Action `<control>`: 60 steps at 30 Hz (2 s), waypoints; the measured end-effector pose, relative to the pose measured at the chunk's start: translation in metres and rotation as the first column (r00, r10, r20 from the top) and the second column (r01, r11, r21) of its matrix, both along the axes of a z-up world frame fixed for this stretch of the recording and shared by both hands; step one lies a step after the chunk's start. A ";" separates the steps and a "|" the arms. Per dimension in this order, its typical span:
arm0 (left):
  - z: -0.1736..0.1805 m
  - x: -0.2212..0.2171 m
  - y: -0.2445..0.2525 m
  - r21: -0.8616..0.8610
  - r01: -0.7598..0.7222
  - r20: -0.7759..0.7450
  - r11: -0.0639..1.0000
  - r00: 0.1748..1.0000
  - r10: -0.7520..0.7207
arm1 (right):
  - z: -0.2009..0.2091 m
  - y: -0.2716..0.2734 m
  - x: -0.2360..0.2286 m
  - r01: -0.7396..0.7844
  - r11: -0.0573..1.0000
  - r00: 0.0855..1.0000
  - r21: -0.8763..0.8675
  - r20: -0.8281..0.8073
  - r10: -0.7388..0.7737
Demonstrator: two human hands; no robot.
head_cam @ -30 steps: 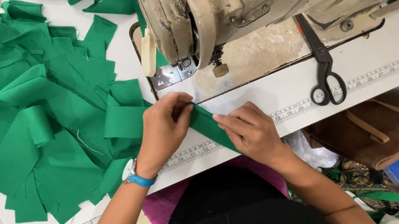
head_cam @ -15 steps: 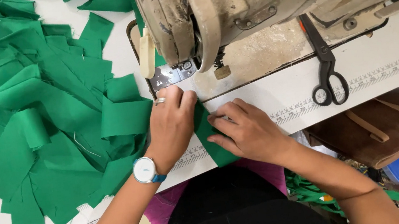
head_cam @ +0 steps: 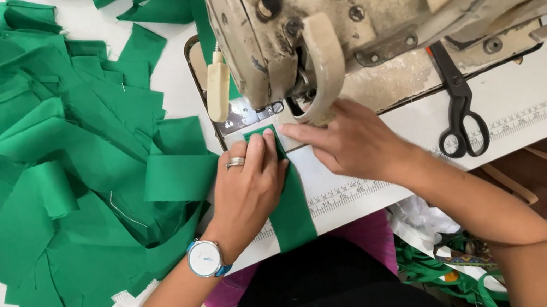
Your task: Sewing green fabric strips using an industrial sewing machine on a factory floor.
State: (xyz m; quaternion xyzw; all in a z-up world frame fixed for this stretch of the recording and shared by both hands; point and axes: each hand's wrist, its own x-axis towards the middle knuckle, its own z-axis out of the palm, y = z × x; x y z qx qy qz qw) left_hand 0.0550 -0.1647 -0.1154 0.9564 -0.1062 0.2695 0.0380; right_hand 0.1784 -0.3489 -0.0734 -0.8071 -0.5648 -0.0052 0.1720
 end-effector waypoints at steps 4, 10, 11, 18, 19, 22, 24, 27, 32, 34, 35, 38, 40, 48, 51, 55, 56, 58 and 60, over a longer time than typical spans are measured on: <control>-0.007 0.000 0.002 -0.023 -0.008 -0.001 1.000 1.000 0.008 | -0.014 0.007 0.012 -0.014 1.000 1.000 0.000 0.012 0.014; -0.007 0.005 0.006 -0.025 -0.026 -0.011 0.999 1.000 0.026 | -0.014 0.019 0.011 -0.018 0.998 0.987 0.065 0.160 0.008; -0.009 0.007 0.006 -0.022 -0.033 -0.021 0.999 0.999 0.032 | -0.018 0.020 0.010 0.005 0.998 0.972 0.070 0.235 -0.021; -0.012 0.015 0.011 -0.038 -0.042 -0.081 0.998 0.996 0.039 | 0.006 0.031 0.006 0.050 0.996 0.939 0.075 0.337 -0.072; -0.010 0.018 0.012 -0.038 -0.041 -0.080 0.998 0.996 0.038 | 0.005 0.030 0.008 0.051 0.996 0.938 0.075 0.338 -0.073; -0.007 0.024 0.016 -0.059 -0.060 -0.091 0.996 0.994 0.054 | -0.002 0.027 0.012 0.021 0.993 0.960 0.119 0.276 -0.053; -0.010 0.029 0.018 -0.052 -0.095 -0.085 0.994 0.992 0.091 | -0.013 0.021 0.014 0.121 0.988 0.952 0.099 0.269 -0.144; -0.012 0.032 0.019 -0.074 -0.104 -0.079 0.992 0.992 0.098 | -0.015 0.019 0.015 0.142 0.984 0.960 0.105 0.227 -0.163; -0.011 0.027 0.012 -0.089 -0.165 -0.075 0.982 0.985 0.158 | -0.029 0.016 0.015 0.111 0.978 0.963 0.178 0.222 -0.150; -0.011 0.025 0.011 -0.091 -0.184 -0.075 0.979 0.981 0.177 | -0.026 0.016 0.014 0.104 0.977 0.963 0.187 0.229 -0.146; -0.013 0.025 0.010 -0.099 -0.189 -0.065 0.977 0.981 0.183 | -0.023 0.017 0.013 0.107 0.978 0.960 0.181 0.239 -0.149; -0.013 0.025 0.009 -0.114 -0.194 -0.049 0.974 0.981 0.189 | -0.023 0.017 0.012 0.105 0.975 0.960 0.197 0.236 -0.151; -0.013 0.025 0.009 -0.122 -0.195 -0.043 0.973 0.981 0.191 | -0.017 0.019 0.012 0.098 0.971 0.964 0.220 0.223 -0.148; -0.015 0.027 0.013 0.066 -0.156 0.052 0.985 0.987 0.153 | -0.047 0.002 0.017 0.113 0.971 0.976 0.211 0.159 -0.149; -0.007 0.025 0.005 0.113 0.063 0.055 0.992 0.996 -0.070 | -0.032 0.010 0.017 0.118 0.968 0.982 0.222 0.117 -0.146; 0.006 0.029 0.000 0.199 0.146 0.082 0.969 0.983 -0.165 | -0.014 0.016 0.013 0.096 0.964 0.983 0.248 0.131 -0.132; 0.002 0.029 -0.001 0.230 0.151 0.084 0.961 0.981 -0.175 | -0.010 0.017 0.013 0.095 0.961 0.984 0.259 0.124 -0.131; 0.000 0.028 -0.001 0.264 0.159 0.086 0.951 0.979 -0.187 | -0.006 0.018 0.013 0.097 0.957 0.984 0.273 0.117 -0.133; 0.005 0.027 -0.002 0.301 0.175 0.143 0.938 0.964 -0.225 | -0.004 0.017 0.015 0.055 0.956 0.988 0.287 0.124 -0.094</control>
